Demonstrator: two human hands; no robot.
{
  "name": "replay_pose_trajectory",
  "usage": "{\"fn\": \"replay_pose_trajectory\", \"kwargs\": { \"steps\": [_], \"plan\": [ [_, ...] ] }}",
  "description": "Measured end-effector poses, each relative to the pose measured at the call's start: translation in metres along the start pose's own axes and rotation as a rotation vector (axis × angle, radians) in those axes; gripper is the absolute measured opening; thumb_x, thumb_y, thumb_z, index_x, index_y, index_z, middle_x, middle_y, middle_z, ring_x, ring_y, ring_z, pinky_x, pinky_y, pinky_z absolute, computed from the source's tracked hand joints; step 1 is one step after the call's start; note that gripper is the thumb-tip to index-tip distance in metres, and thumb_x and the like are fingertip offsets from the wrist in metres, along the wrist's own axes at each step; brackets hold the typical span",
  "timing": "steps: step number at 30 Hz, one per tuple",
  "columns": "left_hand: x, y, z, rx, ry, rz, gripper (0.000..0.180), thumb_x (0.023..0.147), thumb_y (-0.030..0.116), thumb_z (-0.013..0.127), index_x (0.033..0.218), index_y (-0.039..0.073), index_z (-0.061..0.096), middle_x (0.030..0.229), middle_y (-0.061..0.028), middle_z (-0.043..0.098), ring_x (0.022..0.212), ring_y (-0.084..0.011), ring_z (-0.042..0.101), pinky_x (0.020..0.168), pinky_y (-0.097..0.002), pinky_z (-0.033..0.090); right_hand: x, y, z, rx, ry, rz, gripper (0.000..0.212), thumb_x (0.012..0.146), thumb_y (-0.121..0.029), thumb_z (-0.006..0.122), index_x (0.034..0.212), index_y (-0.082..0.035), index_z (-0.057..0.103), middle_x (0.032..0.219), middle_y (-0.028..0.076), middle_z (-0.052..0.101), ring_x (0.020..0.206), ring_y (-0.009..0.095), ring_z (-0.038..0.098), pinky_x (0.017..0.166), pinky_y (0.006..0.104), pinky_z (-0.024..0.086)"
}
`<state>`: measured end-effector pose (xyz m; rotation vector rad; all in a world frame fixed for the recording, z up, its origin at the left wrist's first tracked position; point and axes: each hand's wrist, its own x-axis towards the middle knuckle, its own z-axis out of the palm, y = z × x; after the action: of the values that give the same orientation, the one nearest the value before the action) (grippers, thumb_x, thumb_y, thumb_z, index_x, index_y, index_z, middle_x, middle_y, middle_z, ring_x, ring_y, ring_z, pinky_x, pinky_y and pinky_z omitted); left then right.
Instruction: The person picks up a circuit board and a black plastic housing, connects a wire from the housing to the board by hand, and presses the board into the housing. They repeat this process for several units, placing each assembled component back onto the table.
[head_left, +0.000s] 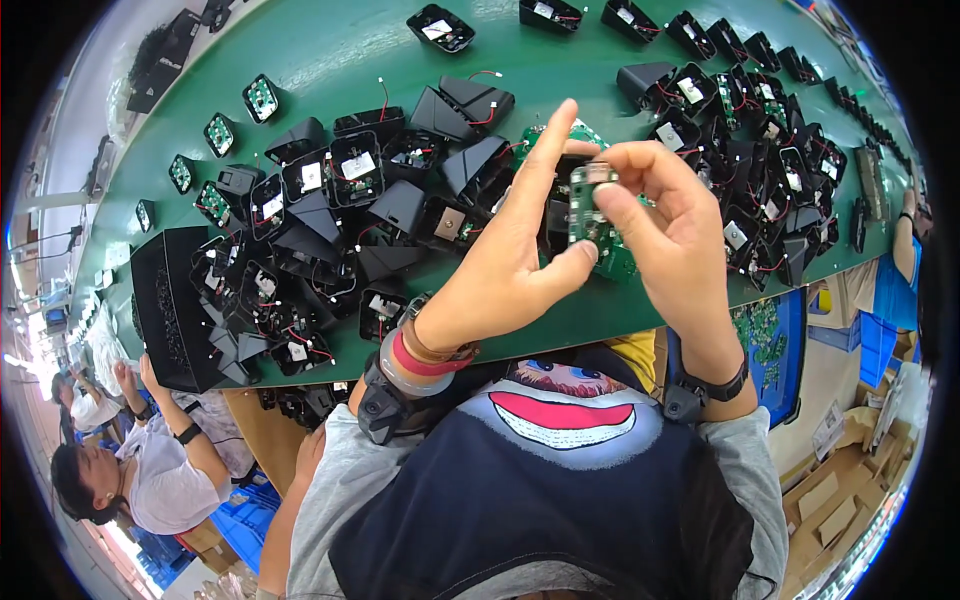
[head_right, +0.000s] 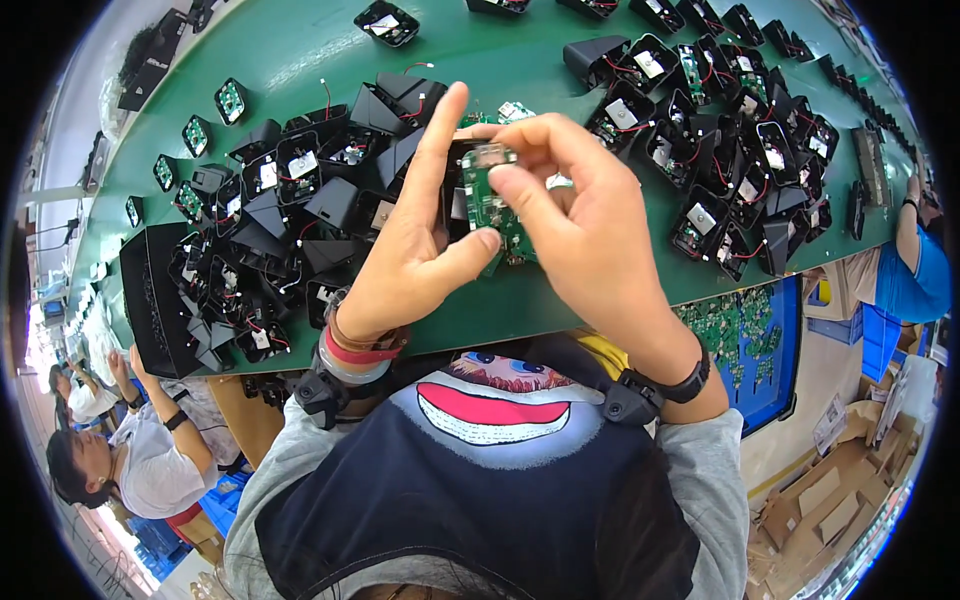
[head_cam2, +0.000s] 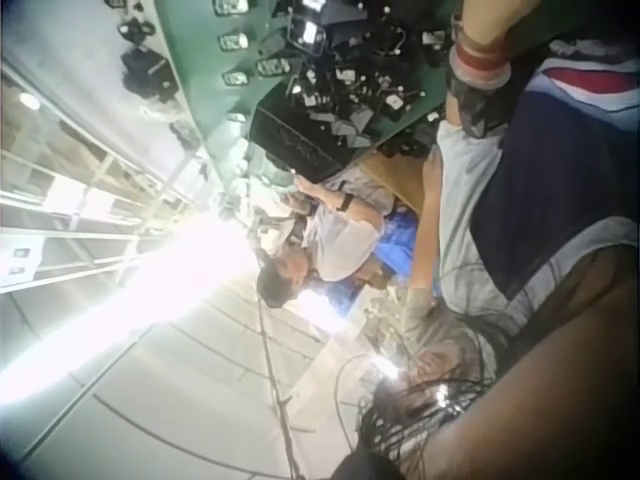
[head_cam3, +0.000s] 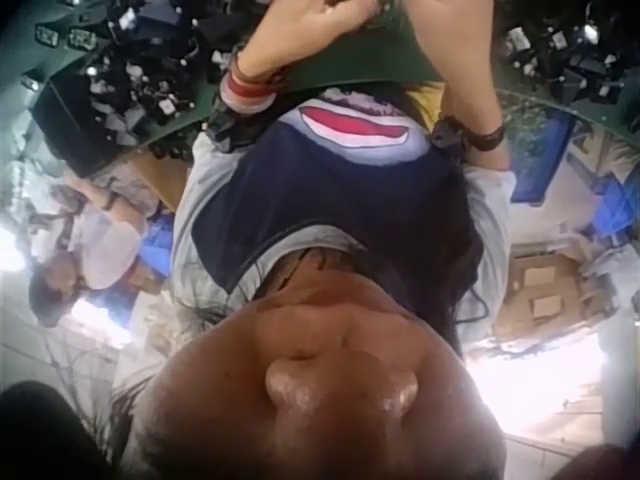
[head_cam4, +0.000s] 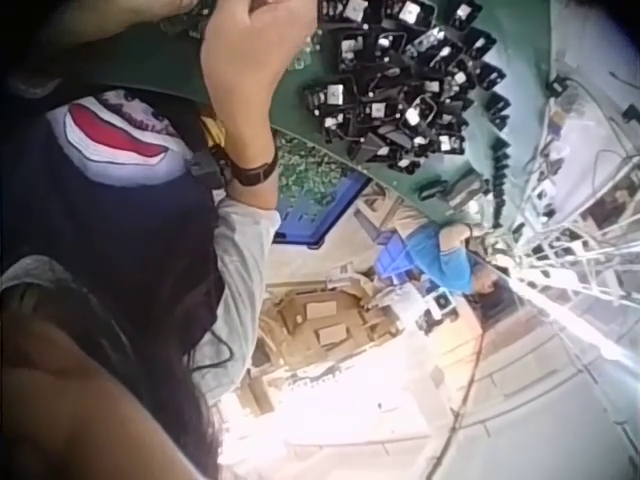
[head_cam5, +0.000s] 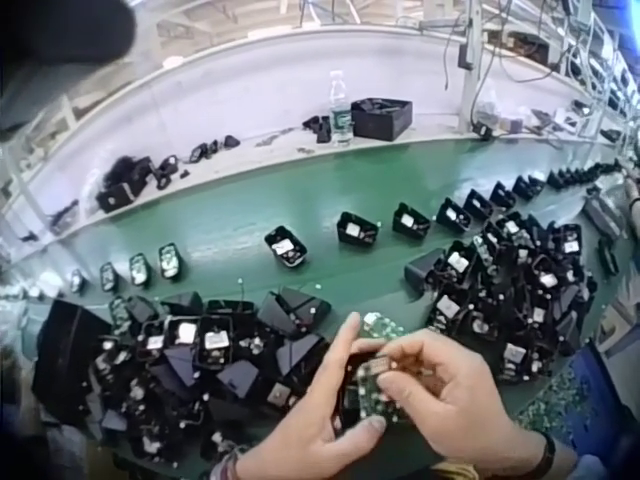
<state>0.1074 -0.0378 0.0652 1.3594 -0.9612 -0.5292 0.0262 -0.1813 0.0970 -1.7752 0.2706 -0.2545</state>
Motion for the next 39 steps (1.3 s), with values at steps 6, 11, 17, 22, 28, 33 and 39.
{"fn": "replay_pose_trajectory", "kwargs": {
  "steps": [6, 11, 17, 22, 28, 33, 39],
  "plan": [
    [0.0, 0.001, 0.005, -0.169, 0.038, -0.114, 0.083, 0.079, -0.002, 0.046, 0.15, 0.003, 0.003, 0.135, -0.0167, 0.037, 0.12, -0.023, 0.042, 0.099, -0.0314, 0.036, 0.008, 0.014, 0.015, 0.042, 0.07, 0.035, 0.033, 0.086, -0.001, 0.059, 0.118, -0.002, 0.049, 0.104, 0.002, 0.048, 0.087, 0.006, 0.05, 0.073, 0.0201, 0.043],
    [0.001, -0.001, 0.004, -0.309, 0.142, -0.218, 0.074, 0.084, -0.004, 0.042, 0.15, 0.006, 0.007, 0.132, -0.0105, 0.04, 0.1, -0.0127, 0.049, 0.084, -0.0249, 0.044, 0.013, 0.032, 0.016, 0.062, 0.032, 0.025, 0.035, 0.089, -0.007, 0.057, 0.122, -0.002, 0.047, 0.114, 0.006, 0.052, 0.096, 0.011, 0.051, 0.086, 0.0245, 0.041],
    [0.001, -0.003, 0.009, -0.396, 0.181, -0.181, 0.069, 0.085, -0.006, 0.043, 0.148, 0.006, 0.017, 0.132, -0.01, 0.041, 0.109, -0.0141, 0.048, 0.09, -0.027, 0.044, -0.003, 0.025, 0.012, 0.361, -0.11, 0.099, 0.056, 0.09, -0.012, 0.057, 0.139, -0.004, 0.031, 0.121, 0.012, 0.052, 0.109, 0.019, 0.052, 0.095, 0.0302, 0.04],
    [0.001, -0.018, 0.01, -0.112, 0.261, -0.107, 0.062, 0.084, -0.011, 0.042, 0.142, 0.001, 0.023, 0.134, -0.0134, 0.04, 0.116, -0.0215, 0.048, 0.1, -0.0313, 0.038, 0.003, 0.036, 0.034, 0.264, 0.006, -0.074, 0.055, 0.088, 0.004, 0.049, 0.138, -0.004, 0.029, 0.123, 0.013, 0.051, 0.109, 0.019, 0.053, 0.095, 0.031, 0.042],
    [-0.01, 0.026, -0.006, -0.023, 0.308, -0.144, 0.049, 0.081, -0.004, 0.055, 0.127, 0.002, 0.038, 0.119, -0.0105, 0.052, 0.104, -0.0171, 0.055, 0.085, -0.0293, 0.047, -0.016, 0.031, 0.012, 0.369, 0.069, -0.078, 0.057, 0.089, -0.005, 0.055, 0.14, -0.001, 0.03, 0.124, 0.013, 0.051, 0.107, 0.016, 0.053, 0.088, 0.0283, 0.045],
    [0.041, 0.09, -0.119, 0.872, -0.168, -0.125, 0.036, 0.07, -0.001, 0.06, 0.106, 0.001, 0.064, 0.099, -0.0083, 0.062, 0.086, -0.0171, 0.061, 0.071, -0.0295, 0.049, -0.065, 0.067, -0.034, 0.131, 0.21, -0.079, 0.028, 0.091, -0.007, 0.057, 0.117, 0.003, 0.054, 0.1, 0.007, 0.06, 0.092, 0.013, 0.058, 0.082, 0.0246, 0.046],
    [0.135, -0.017, -0.249, 1.361, -0.479, -0.413, 0.034, 0.067, -0.001, 0.059, 0.098, 0.005, 0.071, 0.092, -0.0159, 0.07, 0.084, -0.0294, 0.066, 0.075, -0.0345, 0.053, -0.072, 0.072, -0.014, -0.02, 0.227, -0.145, 0.008, 0.088, 0.0, 0.058, 0.095, 0.001, 0.062, 0.083, 0.005, 0.062, 0.076, 0.012, 0.06, 0.069, 0.0226, 0.047]
  ]
}}
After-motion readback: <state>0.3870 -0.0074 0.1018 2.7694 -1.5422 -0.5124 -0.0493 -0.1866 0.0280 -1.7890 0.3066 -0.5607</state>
